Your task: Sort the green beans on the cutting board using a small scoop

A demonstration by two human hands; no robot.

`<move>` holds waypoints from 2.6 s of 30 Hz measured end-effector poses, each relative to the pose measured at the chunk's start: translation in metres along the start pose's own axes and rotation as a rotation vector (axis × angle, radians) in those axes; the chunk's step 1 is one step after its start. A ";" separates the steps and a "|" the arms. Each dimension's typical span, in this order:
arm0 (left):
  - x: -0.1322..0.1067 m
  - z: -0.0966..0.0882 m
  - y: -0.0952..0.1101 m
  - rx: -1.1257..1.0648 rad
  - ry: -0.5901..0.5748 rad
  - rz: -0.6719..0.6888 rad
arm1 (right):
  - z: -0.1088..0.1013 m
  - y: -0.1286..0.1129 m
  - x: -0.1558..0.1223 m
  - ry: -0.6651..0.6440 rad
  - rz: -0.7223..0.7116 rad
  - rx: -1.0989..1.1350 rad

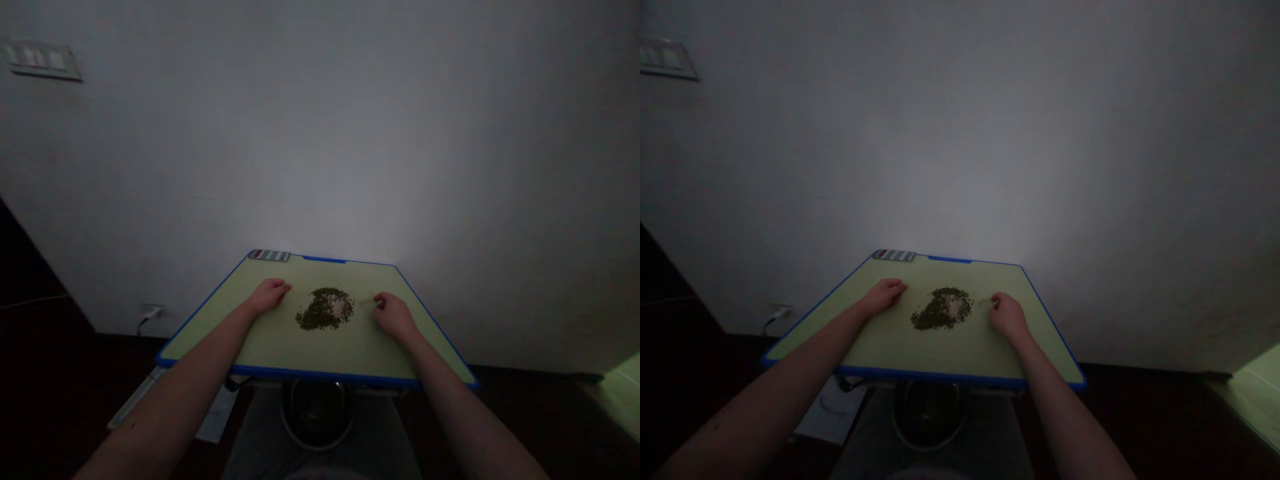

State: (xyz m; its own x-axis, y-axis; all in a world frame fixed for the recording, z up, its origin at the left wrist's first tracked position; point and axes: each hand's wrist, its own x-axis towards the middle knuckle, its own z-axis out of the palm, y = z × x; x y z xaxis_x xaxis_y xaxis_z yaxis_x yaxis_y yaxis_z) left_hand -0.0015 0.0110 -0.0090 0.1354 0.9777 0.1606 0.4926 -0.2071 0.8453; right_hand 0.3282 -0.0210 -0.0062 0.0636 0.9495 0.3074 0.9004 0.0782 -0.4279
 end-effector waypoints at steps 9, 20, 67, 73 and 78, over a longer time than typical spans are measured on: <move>0.000 -0.001 -0.001 -0.015 -0.027 -0.005 | -0.005 0.017 0.010 0.029 0.034 -0.025; 0.001 0.000 -0.001 -0.028 -0.031 -0.005 | -0.016 -0.002 0.088 -0.033 -0.209 0.008; 0.007 -0.001 -0.008 -0.038 -0.030 -0.011 | 0.006 -0.015 0.115 -0.341 -0.194 -0.110; 0.007 -0.002 -0.006 -0.028 -0.028 -0.008 | 0.024 -0.023 0.123 -0.327 -0.074 -0.113; 0.007 -0.004 -0.005 0.009 -0.021 -0.010 | 0.026 -0.027 0.117 -0.334 -0.083 -0.091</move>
State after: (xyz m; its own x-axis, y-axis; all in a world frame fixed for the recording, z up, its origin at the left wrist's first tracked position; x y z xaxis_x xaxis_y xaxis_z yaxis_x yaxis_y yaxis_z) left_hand -0.0063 0.0188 -0.0105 0.1486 0.9787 0.1417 0.5017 -0.1981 0.8421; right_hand 0.3000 0.0958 0.0194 -0.1416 0.9892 0.0366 0.9323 0.1457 -0.3309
